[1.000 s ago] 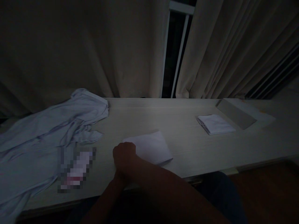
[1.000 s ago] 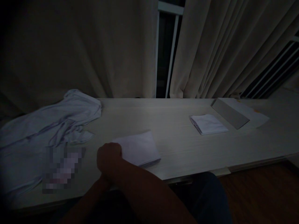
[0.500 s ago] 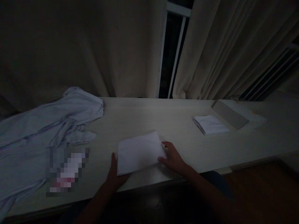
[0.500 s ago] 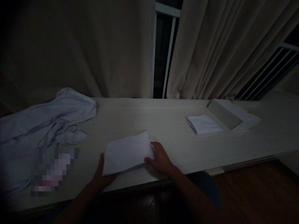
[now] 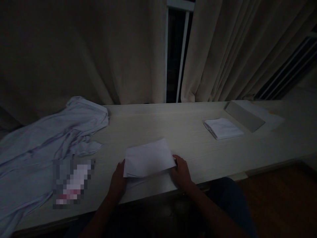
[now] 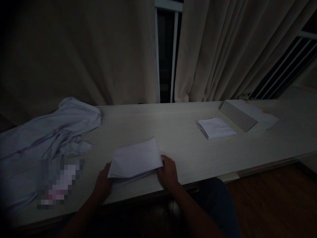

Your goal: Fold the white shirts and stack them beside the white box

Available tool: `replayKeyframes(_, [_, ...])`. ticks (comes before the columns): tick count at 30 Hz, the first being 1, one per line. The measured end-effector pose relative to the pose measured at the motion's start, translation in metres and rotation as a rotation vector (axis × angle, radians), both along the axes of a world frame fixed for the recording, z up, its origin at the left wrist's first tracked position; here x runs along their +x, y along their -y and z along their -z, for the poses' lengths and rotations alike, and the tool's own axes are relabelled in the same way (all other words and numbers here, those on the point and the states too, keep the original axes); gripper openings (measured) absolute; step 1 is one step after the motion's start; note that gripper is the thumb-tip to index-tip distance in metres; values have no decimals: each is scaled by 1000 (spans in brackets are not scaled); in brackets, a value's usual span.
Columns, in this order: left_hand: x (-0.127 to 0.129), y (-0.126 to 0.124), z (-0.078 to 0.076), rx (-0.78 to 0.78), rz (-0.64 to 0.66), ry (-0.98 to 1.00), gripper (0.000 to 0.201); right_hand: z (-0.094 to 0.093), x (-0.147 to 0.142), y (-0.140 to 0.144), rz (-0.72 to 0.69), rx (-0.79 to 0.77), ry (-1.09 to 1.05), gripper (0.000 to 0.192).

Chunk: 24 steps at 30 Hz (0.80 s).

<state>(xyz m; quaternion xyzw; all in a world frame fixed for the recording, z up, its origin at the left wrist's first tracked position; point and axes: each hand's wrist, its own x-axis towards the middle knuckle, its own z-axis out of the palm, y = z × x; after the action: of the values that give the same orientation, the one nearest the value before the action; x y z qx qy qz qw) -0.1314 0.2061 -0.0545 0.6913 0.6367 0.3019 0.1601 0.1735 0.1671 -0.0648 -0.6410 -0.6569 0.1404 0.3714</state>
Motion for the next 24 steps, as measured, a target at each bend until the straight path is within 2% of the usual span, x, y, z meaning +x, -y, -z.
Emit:
replayKeyframes(3, [3,2,-16,-126,-124,262,50,0,-3,0,21,-1,25,48])
replayKeyframes(5, [5,2,-20,-176,-182,402,53,0,-5,-1,40,-13,51,49])
replayKeyframes(11, [10,-5,-9,-199,-183,578,51,-3,-9,-1,81,-32,116,46])
replayKeyframes(13, [10,-6,-9,-223,-225,656,51,-4,-9,-1,84,-62,155,44])
replayKeyframes(17, [8,-2,-20,-214,-289,645,42,-5,-11,-1,122,-95,287,43])
replayKeyframes(21, [2,5,-35,-173,-247,486,28,-6,-15,1,123,-101,413,40])
replayKeyframes(24, [2,7,-42,-154,-245,458,24,-6,-15,3,143,-97,419,43])
